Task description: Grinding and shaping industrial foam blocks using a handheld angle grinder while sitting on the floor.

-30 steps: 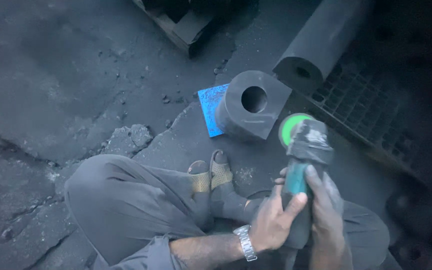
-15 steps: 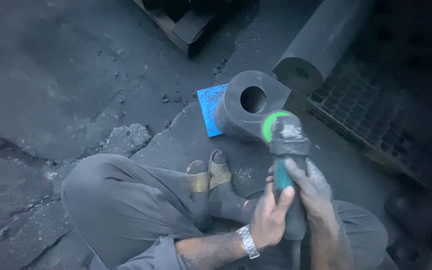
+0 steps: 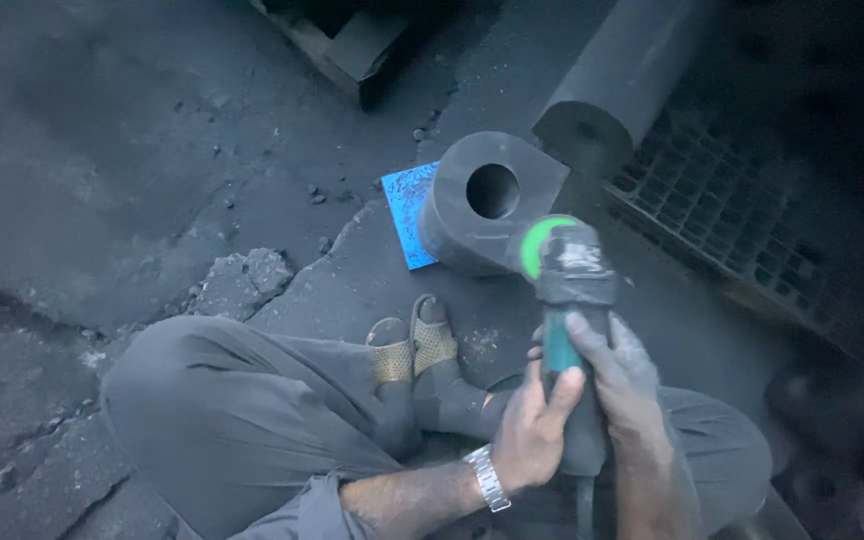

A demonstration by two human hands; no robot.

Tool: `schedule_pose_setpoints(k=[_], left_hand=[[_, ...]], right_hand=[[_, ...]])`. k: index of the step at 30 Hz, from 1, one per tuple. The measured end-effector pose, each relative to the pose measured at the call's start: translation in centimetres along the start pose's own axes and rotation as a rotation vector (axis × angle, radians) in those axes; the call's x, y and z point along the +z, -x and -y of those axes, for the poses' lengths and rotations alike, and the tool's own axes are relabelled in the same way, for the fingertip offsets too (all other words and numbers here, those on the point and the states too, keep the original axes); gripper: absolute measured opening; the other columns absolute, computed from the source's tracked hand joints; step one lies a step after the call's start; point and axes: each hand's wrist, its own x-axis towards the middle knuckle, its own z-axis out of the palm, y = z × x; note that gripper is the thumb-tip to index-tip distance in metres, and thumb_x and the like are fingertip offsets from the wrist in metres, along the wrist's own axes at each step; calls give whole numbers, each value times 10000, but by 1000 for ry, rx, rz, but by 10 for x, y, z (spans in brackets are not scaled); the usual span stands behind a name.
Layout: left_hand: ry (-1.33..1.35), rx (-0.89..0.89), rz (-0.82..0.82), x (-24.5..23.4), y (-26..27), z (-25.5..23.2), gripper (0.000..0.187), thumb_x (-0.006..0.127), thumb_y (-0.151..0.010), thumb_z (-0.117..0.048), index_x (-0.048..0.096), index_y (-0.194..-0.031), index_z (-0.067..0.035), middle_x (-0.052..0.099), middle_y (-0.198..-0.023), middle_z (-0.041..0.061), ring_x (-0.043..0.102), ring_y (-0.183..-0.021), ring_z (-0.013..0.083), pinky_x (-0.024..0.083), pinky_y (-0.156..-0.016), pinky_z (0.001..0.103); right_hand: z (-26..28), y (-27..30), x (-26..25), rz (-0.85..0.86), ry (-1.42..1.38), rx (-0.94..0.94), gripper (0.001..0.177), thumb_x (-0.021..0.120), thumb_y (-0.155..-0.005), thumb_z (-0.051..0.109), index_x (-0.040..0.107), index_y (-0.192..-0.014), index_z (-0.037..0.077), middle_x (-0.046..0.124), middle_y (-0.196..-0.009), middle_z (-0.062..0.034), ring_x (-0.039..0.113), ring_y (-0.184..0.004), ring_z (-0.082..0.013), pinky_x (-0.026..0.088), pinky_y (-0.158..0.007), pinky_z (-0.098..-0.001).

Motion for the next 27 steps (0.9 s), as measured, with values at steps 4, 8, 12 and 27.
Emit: schedule_pose_setpoints(k=[4,8,12,27], left_hand=[[-76,-106,32,0,1,3,679,426,-1033,-530,453,-1407,35,684,-1105,257,682,-1050,354,491,-922,416],[34,-33,32,-3,4,-2,694,410,-1051,-553,452,-1401,46,681,-1178,246,686,-1109,353,501,-966,409],[-61,-122,22,-6,4,3,698,438,-1031,-548,455,-1408,40,687,-1134,250,685,-1087,351,495,-945,413],[-164,-16,-34,-14,12,-1,652,391,-1069,-537,532,-1375,22,727,-1130,243,704,-1060,345,508,-911,409]], right_hand=[[-1,-2,1,24,-14,-27,390,626,-947,331,650,-1139,-8,738,-945,-145,731,-825,-218,607,-743,-360],[-1,1,2,6,46,-13,385,631,-937,327,659,-1128,-5,749,-940,-148,745,-818,-221,614,-738,-362],[-3,-1,9,-19,20,-9,384,629,-941,328,662,-1139,0,749,-940,-145,733,-815,-215,603,-738,-358],[-4,6,15,-10,20,7,369,646,-935,309,651,-1130,-5,754,-919,-142,743,-786,-213,612,-709,-345]])
